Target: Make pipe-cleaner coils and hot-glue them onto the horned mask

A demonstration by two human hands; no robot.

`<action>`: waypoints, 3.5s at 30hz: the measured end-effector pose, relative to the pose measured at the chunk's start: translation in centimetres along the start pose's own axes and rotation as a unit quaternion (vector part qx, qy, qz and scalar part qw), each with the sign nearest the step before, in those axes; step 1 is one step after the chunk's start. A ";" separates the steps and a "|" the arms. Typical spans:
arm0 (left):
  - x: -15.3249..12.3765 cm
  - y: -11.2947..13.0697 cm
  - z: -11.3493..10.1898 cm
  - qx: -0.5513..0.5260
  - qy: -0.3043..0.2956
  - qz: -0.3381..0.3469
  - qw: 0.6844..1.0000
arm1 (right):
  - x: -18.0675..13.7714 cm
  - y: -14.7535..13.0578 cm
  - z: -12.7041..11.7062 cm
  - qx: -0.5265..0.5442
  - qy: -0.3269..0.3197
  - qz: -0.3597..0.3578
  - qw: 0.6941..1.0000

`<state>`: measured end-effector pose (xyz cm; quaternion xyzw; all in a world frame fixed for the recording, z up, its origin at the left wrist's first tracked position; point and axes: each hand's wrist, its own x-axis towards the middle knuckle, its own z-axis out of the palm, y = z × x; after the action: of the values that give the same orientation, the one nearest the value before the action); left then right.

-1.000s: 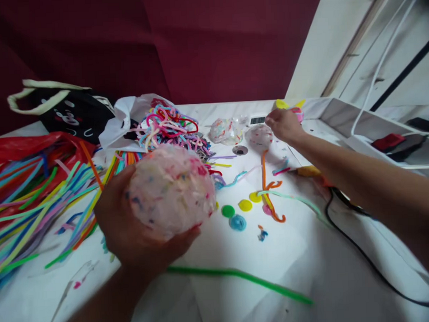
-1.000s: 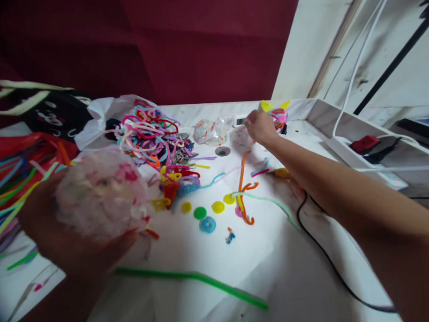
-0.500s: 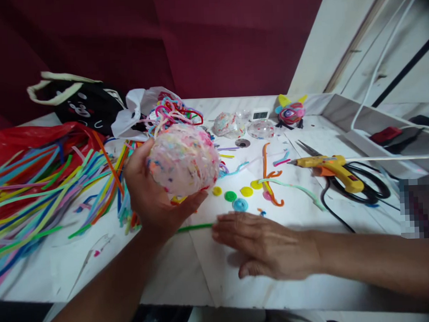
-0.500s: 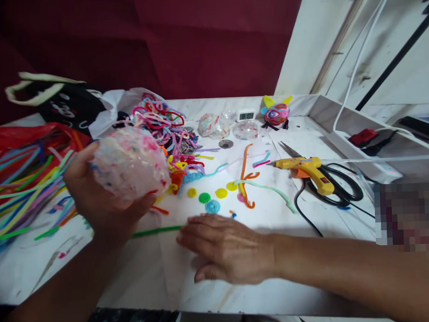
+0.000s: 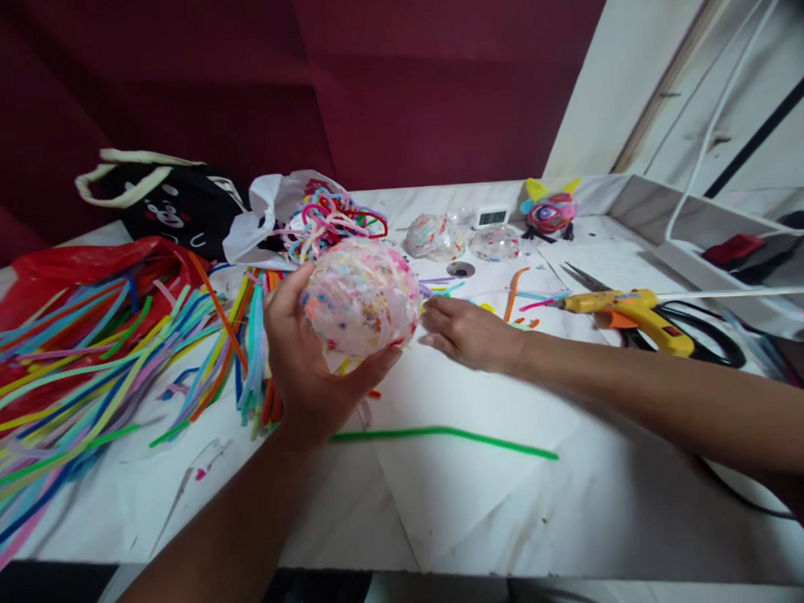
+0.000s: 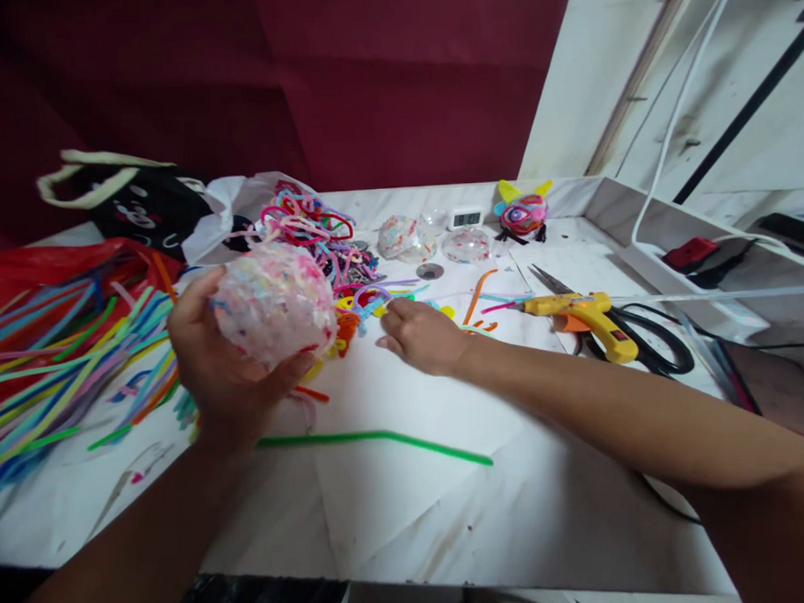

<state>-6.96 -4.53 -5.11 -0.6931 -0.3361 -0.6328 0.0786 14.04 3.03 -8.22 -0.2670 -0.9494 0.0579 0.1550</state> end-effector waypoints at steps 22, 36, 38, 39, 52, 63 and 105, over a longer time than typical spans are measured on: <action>-2.2 1.8 0.8 0.003 -0.241 -0.010 0.971 | -7.7 -1.2 -3.4 -0.194 -0.029 0.071 0.978; -3.3 2.0 1.1 0.009 -0.339 0.043 0.940 | -7.3 -1.5 -6.8 -0.108 -0.011 0.095 0.990; -3.4 2.0 1.1 0.010 -0.342 0.044 0.939 | -9.9 -1.2 -9.0 -0.014 0.075 0.122 0.990; -3.4 1.9 1.2 0.009 -0.342 0.043 0.939 | -11.5 -1.0 -10.1 0.016 0.121 0.129 0.984; -3.5 2.7 1.9 0.004 -0.375 -0.012 0.927 | -28.9 1.3 -11.0 -0.059 0.200 0.350 0.913; -1.8 6.1 2.7 -0.083 -0.393 -0.105 0.910 | -23.5 -5.1 -9.4 -0.047 0.253 0.288 0.922; -3.3 3.8 7.0 -0.063 -0.469 -0.168 0.865 | -18.3 -6.3 -4.1 0.005 0.139 0.189 0.972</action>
<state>1.04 -4.87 -8.27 -0.8447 -0.4037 -0.2571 -0.2395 27.13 -11.86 -7.94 -0.4463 -0.8506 0.0532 0.2730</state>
